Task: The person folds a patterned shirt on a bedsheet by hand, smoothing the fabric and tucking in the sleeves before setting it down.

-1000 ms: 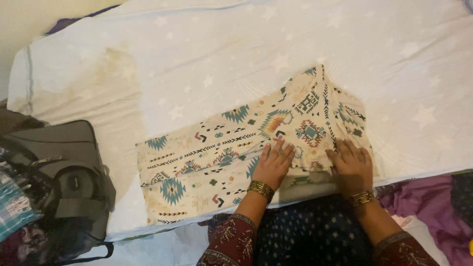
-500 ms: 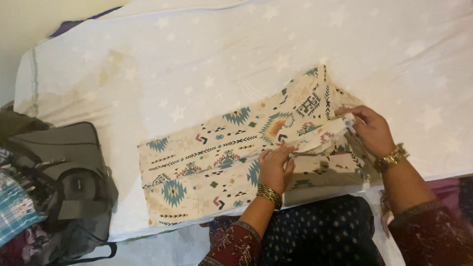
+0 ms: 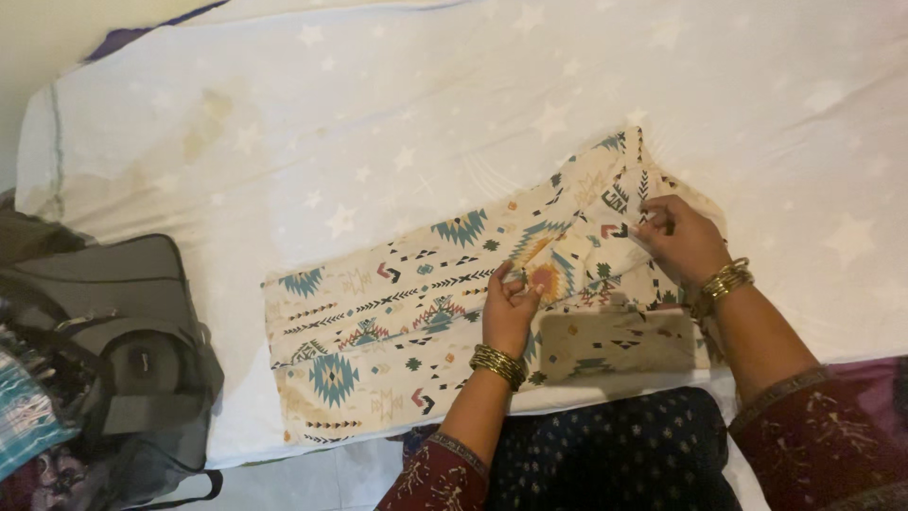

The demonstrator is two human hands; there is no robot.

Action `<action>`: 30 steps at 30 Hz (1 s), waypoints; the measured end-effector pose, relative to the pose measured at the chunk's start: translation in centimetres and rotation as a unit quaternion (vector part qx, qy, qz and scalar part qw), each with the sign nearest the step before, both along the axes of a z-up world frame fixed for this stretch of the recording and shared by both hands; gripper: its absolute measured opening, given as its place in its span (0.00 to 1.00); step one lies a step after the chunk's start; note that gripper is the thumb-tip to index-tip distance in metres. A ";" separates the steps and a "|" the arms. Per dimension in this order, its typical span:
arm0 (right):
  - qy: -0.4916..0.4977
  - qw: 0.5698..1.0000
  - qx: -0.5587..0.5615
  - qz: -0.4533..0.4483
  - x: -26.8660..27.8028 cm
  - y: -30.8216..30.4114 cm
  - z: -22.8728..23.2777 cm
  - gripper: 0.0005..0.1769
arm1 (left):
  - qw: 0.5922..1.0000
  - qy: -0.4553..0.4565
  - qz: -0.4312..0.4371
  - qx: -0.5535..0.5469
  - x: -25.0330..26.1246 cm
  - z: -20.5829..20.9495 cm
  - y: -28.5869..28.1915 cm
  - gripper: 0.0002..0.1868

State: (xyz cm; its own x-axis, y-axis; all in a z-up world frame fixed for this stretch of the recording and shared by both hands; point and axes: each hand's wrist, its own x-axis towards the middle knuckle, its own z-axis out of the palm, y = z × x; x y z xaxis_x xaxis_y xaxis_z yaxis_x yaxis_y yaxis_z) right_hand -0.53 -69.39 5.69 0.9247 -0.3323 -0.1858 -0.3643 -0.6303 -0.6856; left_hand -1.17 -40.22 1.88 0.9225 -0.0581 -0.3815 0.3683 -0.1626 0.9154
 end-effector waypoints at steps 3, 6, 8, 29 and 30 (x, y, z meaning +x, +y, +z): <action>-0.021 0.997 0.067 0.017 -0.6 -0.7 -0.1 0.25 | 0.993 -0.046 -0.030 0.104 -0.5 1.4 0.0 0.40; -0.046 0.997 0.062 0.011 -0.5 -0.9 0.0 0.23 | 0.981 -0.085 -0.035 0.170 -0.5 2.0 -0.3 0.37; -0.055 0.998 0.037 -0.009 -0.4 -0.9 0.2 0.20 | 0.979 -0.065 -0.026 0.191 -0.5 2.5 -0.4 0.33; -0.017 0.996 -0.084 -0.032 -1.4 -2.7 -1.2 0.13 | 0.728 -0.523 -0.275 0.347 -2.3 5.2 -9.1 0.09; -0.018 0.996 -0.070 -0.050 -0.7 -2.5 -1.3 0.14 | 0.728 -0.525 -0.274 0.345 -1.6 4.7 -10.5 0.09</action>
State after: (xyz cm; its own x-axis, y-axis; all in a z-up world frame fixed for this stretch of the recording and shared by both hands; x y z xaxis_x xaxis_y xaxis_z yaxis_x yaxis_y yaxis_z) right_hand -1.19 -71.84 4.40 0.8914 -0.4426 -0.0977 -0.4058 -0.6831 -0.6072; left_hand -2.79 -50.76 6.55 0.6365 -0.6568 0.4043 -0.7695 -0.5762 0.2754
